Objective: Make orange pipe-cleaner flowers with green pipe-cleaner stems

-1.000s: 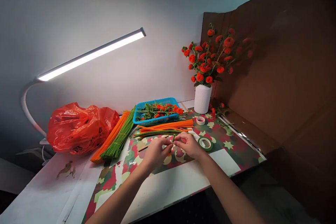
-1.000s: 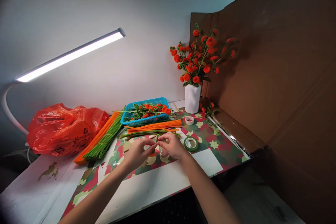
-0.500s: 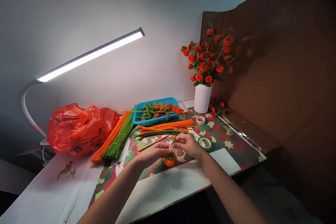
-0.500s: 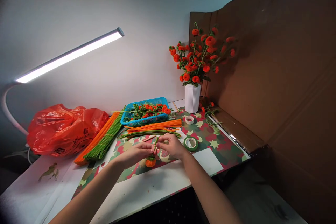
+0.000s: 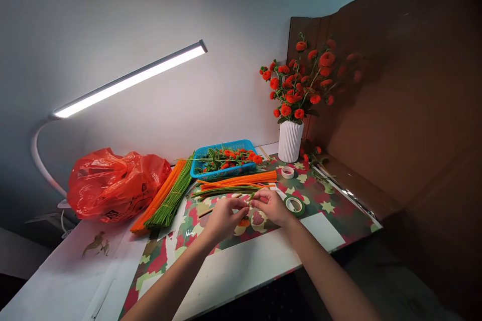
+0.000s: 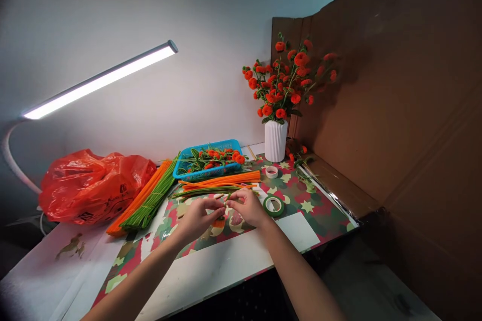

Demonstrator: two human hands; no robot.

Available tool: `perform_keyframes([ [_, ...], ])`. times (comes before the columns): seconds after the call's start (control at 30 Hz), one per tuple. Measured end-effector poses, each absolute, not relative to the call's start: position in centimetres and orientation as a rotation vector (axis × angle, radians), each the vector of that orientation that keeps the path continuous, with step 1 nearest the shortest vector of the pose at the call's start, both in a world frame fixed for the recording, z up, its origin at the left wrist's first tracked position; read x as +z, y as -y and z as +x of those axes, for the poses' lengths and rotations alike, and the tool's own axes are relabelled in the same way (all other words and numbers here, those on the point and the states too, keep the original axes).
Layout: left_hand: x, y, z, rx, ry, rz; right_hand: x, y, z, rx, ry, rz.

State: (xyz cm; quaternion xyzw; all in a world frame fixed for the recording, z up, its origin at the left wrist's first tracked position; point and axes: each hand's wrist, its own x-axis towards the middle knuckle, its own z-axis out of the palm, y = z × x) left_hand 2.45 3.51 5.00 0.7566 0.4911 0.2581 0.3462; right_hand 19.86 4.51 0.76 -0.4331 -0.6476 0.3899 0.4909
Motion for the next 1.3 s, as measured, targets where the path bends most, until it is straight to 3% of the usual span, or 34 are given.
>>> perform_keyframes([
  [0.3,5.7,-5.2,0.2,0.271,-0.835,1.531,0.3,-4.4,19.9,1.072,1.624,-0.936],
  [0.63,5.0,-3.4,2.7,0.661,-1.287,1.928,0.8,-4.4,20.0,0.937,1.605,-1.078],
  [0.87,4.7,-3.8,1.4,0.504,-1.160,1.853,0.5,-4.2,20.0,0.897,1.702,-1.016],
  [1.1,5.3,-4.2,0.4,0.342,-0.774,1.551,0.8,-3.9,20.0,1.087,1.650,-0.937],
  [1.3,4.8,-4.5,0.4,0.318,-0.802,1.583,1.0,-4.0,20.1,1.081,1.680,-0.998],
])
